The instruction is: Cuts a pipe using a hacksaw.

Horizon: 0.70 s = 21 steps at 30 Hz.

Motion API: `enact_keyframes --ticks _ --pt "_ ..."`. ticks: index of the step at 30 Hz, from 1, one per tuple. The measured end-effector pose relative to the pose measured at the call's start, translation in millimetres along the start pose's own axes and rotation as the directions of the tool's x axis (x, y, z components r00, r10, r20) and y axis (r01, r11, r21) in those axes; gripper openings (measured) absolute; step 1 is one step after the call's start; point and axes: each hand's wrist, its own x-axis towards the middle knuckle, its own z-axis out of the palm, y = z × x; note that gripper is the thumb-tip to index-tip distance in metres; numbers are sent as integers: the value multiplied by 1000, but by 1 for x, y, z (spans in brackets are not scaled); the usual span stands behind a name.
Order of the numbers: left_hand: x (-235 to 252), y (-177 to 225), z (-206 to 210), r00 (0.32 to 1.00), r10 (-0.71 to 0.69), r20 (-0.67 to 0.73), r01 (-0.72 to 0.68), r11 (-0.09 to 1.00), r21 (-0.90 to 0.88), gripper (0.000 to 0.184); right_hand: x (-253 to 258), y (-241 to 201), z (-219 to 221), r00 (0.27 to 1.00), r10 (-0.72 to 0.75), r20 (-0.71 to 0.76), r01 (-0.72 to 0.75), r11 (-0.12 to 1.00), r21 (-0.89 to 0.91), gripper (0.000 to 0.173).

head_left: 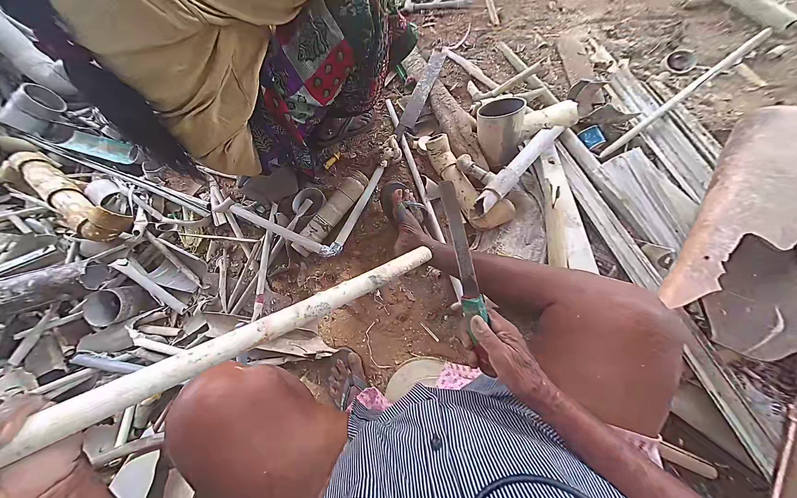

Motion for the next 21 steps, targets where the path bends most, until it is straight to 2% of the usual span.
enact_keyframes --ticks 3,5,7,9,11,13,14,15,16,17,19,21 --pt "-4 -3 9 999 8 -54 -8 1000 -7 74 0 -11 10 1000 24 -3 -23 983 181 36" --pt "-9 -11 18 998 15 -65 -18 999 -44 75 -3 -13 24 980 127 151 -135 990 49 35" --pt "-12 -15 20 999 7 -51 -11 997 -76 79 -5 -12 35 952 176 252 -173 984 -37 36" --pt "-12 -15 20 997 7 -73 -15 993 -118 79 -6 -14 33 978 94 189 -111 991 81 37" --pt "-13 -14 18 997 3 -83 -15 989 -147 77 -5 -17 26 999 -23 31 15 970 242 38" --pt "-16 -17 17 996 1 -93 -17 985 -170 77 1 -22 24 996 -50 -74 69 955 287 35" --pt "-17 -22 19 996 4 -94 -20 984 -176 76 1 -25 27 1000 -2 -23 7 974 228 33" --pt "-19 -28 21 995 3 -102 -22 981 -191 73 -1 -28 32 991 79 106 -89 991 96 32" --pt "-21 -33 23 993 -1 -115 -23 979 -205 72 -2 -29 37 960 147 237 -148 989 -13 34" --pt "-23 -35 24 992 -6 -123 -20 978 -206 73 -5 -28 42 933 173 314 -169 985 -40 35" --pt "-23 -37 26 992 16 -124 -41 978 -202 74 -7 -32 45 961 66 269 -106 985 136 39" --pt "-24 -34 23 990 29 -140 -59 974 -217 74 -4 -36 37 993 -55 107 16 942 335 49"
